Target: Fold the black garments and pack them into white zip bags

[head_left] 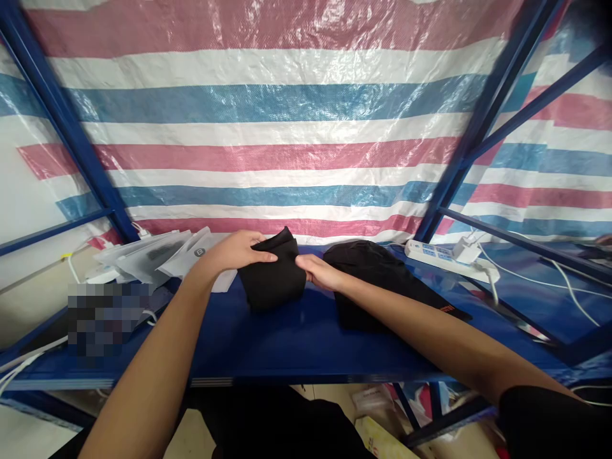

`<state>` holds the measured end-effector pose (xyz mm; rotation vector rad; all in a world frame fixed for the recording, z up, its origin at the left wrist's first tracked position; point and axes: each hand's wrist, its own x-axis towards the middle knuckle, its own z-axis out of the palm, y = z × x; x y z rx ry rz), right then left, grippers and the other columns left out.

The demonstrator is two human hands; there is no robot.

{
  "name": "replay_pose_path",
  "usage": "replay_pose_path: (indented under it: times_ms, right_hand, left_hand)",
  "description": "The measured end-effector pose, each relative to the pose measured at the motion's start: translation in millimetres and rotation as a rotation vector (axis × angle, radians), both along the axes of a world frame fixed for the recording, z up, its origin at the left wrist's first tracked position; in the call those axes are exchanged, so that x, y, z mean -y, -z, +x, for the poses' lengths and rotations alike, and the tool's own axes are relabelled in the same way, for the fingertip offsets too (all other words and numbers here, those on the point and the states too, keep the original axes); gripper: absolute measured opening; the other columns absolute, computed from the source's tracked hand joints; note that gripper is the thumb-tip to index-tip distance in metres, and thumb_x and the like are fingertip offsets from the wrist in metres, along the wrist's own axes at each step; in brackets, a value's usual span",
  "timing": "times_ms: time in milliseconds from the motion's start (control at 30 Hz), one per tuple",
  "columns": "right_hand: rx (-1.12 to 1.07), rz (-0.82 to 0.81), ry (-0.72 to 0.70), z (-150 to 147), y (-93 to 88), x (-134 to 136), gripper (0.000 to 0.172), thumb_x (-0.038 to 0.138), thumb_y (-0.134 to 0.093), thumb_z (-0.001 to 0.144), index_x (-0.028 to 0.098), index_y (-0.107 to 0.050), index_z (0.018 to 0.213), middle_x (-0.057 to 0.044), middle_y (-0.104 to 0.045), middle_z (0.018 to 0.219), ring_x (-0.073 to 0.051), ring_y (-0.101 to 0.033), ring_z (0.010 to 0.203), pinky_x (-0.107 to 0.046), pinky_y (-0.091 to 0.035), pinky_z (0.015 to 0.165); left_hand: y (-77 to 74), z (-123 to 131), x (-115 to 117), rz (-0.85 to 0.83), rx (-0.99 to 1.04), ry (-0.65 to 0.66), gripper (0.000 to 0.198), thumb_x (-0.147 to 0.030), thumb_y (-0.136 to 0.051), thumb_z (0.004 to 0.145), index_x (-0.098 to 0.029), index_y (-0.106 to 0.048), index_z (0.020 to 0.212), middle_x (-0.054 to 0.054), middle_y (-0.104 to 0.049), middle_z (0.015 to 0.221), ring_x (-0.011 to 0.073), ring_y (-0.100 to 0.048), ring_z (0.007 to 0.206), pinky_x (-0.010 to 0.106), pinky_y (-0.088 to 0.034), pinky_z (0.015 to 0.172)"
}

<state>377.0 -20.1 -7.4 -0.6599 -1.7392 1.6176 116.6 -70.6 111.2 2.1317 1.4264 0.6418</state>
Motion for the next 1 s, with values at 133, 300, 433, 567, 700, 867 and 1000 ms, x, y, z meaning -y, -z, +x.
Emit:
replay_pose_path:
  times_ms: [133, 300, 433, 567, 700, 867, 1000]
  right_hand:
    - [-0.018, -0.125, 0.125, -12.7, 13.8, -1.9, 0.056, 0.070, -0.088, 0.079, 0.017, -0.081, 0.095, -0.004, -0.079, 0.086, -0.015, -0.068, 0.069, -0.027, -0.052, 0.065]
    - [0.104, -0.019, 0.286, -18.6, 24.6, 0.4, 0.050, 0.065, -0.088, 0.080, 0.017, -0.077, 0.084, -0.004, -0.075, 0.077, -0.018, -0.066, 0.068, -0.028, -0.048, 0.061]
    - [0.194, 0.127, 0.457, -19.4, 31.6, 3.2, 0.052, 0.048, -0.090, 0.081, 0.020, -0.070, 0.120, -0.006, -0.075, 0.107, -0.019, -0.069, 0.080, -0.030, -0.056, 0.067]
    - [0.381, 0.440, 0.497, -15.5, 25.0, 8.4, 0.103, 0.033, -0.090, 0.080, 0.026, -0.035, 0.167, -0.017, -0.055, 0.145, -0.022, -0.071, 0.091, -0.043, -0.064, 0.085]
    - [0.442, 0.996, 0.276, -8.4, 0.8, 11.8, 0.071, 0.033, -0.080, 0.095, 0.029, -0.053, 0.161, -0.017, -0.056, 0.152, -0.036, -0.057, 0.139, -0.059, -0.047, 0.121]
    - [0.512, 0.967, -0.135, -4.4, -7.0, 1.9, 0.096, 0.064, -0.082, 0.091, 0.029, -0.043, 0.170, -0.014, -0.044, 0.173, -0.037, -0.036, 0.164, -0.055, -0.029, 0.135]
    - [0.652, 0.793, -0.158, -1.8, 8.8, -10.5, 0.131, 0.076, -0.089, 0.073, 0.022, -0.029, 0.176, -0.018, -0.029, 0.181, -0.040, -0.024, 0.169, -0.054, -0.018, 0.139]
  left_hand:
    - [43.0, -1.9, -31.8, 0.126, 0.036, -0.222, 0.047, -0.054, -0.088, 0.078, -0.024, -0.078, 0.112, 0.009, -0.082, 0.120, 0.0337, -0.076, 0.112, 0.038, -0.058, 0.089]
    - [75.6, 2.5, -31.3, 0.365, -0.148, -0.285, 0.020, -0.038, -0.073, 0.094, -0.024, -0.078, 0.108, 0.008, -0.081, 0.119, 0.0309, -0.075, 0.112, 0.042, -0.056, 0.101]
    - [89.0, 13.0, -14.2, 0.390, -0.214, -0.081, 0.033, -0.044, -0.055, 0.105, -0.025, -0.079, 0.118, 0.009, -0.077, 0.132, 0.0304, -0.071, 0.124, 0.042, -0.052, 0.111]
    - [122.1, 16.8, -1.4, 0.247, -0.335, -0.010, 0.059, -0.053, -0.044, 0.109, -0.021, -0.058, 0.157, 0.016, -0.051, 0.169, 0.0382, -0.051, 0.154, 0.052, -0.041, 0.124]
    - [144.7, 13.0, 1.7, 0.230, -0.349, 0.000, 0.067, -0.055, -0.033, 0.113, -0.019, -0.041, 0.169, 0.018, -0.036, 0.177, 0.0402, -0.036, 0.163, 0.060, -0.031, 0.129]
    - [137.4, 12.3, 0.4, 0.248, -0.259, 0.128, 0.061, -0.050, -0.037, 0.114, -0.023, -0.040, 0.169, 0.016, -0.046, 0.173, 0.0327, -0.046, 0.158, 0.054, -0.032, 0.130]
    - [129.0, 12.5, 4.9, 0.204, -0.225, 0.129, 0.068, -0.055, -0.037, 0.114, -0.022, -0.032, 0.174, 0.015, -0.038, 0.177, 0.0325, -0.036, 0.164, 0.053, -0.026, 0.133]
